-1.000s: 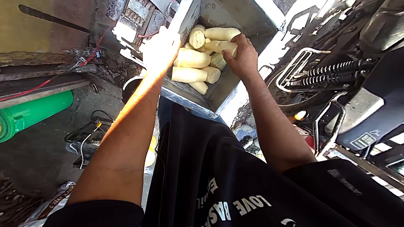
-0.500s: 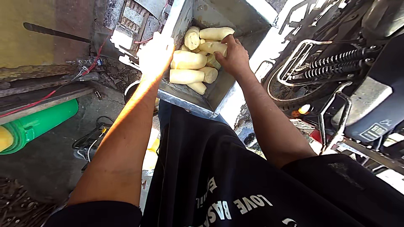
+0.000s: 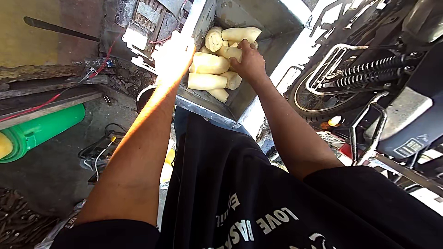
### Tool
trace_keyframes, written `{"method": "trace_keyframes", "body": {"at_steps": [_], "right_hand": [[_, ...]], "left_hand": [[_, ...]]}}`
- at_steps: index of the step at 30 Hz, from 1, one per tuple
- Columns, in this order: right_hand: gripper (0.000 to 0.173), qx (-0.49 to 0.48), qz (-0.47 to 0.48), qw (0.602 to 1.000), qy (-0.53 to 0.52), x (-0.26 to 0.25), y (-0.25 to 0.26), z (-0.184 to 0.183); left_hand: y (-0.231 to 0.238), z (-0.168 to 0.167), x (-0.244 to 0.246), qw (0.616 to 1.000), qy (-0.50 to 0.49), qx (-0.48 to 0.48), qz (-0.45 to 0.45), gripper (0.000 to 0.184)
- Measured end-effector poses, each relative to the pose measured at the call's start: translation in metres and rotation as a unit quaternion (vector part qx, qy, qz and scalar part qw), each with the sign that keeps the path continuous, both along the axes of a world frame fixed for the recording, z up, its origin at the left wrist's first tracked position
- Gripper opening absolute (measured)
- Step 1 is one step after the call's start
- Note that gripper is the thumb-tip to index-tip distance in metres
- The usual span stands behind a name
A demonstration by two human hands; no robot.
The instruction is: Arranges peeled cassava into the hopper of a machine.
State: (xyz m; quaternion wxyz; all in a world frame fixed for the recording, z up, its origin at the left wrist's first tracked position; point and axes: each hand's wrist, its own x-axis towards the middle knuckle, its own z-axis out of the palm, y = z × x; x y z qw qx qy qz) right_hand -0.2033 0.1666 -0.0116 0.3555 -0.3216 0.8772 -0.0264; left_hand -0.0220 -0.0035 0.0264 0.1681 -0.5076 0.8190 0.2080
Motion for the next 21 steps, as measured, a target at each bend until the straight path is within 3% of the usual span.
{"method": "trace_keyframes", "body": {"at_steps": [7, 15, 21], "right_hand": [[0.054, 0.003, 0.029, 0.999, -0.044, -0.018, -0.011, -0.020], [0.051, -0.035, -0.041, 0.997, 0.047, -0.025, 0.007, 0.050], [0.051, -0.026, -0.034, 0.998, 0.049, -0.023, -0.012, 0.034]], "left_hand": [[-0.001, 0.001, 0.000, 1.000, 0.003, 0.003, -0.001, 0.058], [0.001, 0.001, 0.003, 1.000, 0.010, -0.006, -0.002, 0.055], [0.000, 0.003, 0.002, 1.000, 0.013, 0.003, 0.005, 0.057]]}}
